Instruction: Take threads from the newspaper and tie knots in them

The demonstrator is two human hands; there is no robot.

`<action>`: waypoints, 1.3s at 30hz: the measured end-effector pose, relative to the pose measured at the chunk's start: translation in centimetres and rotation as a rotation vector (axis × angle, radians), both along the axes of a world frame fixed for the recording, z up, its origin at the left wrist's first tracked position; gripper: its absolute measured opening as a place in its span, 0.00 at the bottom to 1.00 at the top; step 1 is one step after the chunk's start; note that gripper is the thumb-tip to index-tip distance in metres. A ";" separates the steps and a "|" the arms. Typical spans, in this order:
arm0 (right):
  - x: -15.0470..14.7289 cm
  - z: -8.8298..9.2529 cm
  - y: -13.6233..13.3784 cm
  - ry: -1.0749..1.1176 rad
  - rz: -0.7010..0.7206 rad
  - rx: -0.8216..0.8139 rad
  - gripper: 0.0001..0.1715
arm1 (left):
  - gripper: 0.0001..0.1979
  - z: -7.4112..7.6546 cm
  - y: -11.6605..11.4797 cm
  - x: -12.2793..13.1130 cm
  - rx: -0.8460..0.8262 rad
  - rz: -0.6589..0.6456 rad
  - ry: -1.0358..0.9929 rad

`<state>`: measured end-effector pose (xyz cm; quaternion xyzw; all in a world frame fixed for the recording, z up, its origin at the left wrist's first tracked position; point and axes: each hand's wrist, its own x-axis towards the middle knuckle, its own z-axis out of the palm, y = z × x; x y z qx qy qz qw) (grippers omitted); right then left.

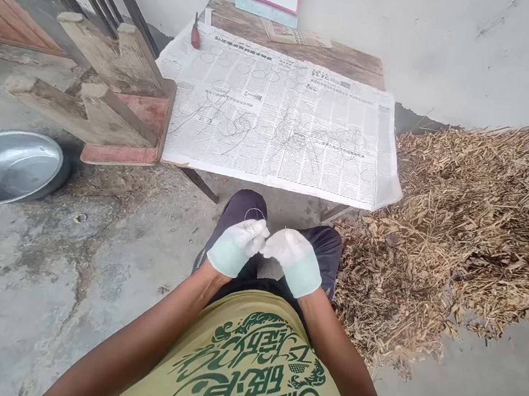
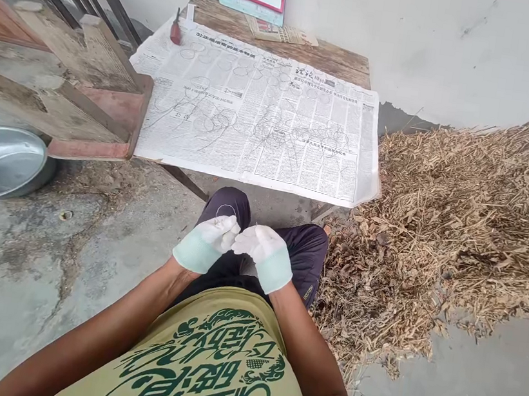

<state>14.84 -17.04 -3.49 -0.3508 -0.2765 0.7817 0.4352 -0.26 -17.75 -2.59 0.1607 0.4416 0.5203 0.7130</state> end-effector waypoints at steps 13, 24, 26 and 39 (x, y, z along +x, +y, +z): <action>0.8 1.1 0.3 -0.163 0.004 0.088 0.20 | 0.22 -0.7 -0.9 -0.3 0.057 -0.199 0.226; -0.5 -0.6 -0.8 -0.072 -0.131 0.014 0.22 | 0.23 -0.1 -0.6 -0.1 0.041 -0.110 0.206; -0.2 -0.5 -0.6 -0.121 -0.154 0.006 0.21 | 0.26 -0.2 -0.7 -0.5 0.072 -0.123 0.232; 1.0 0.2 0.3 -0.230 -0.173 0.034 0.21 | 0.26 1.6 -0.6 -1.5 0.498 -0.167 1.114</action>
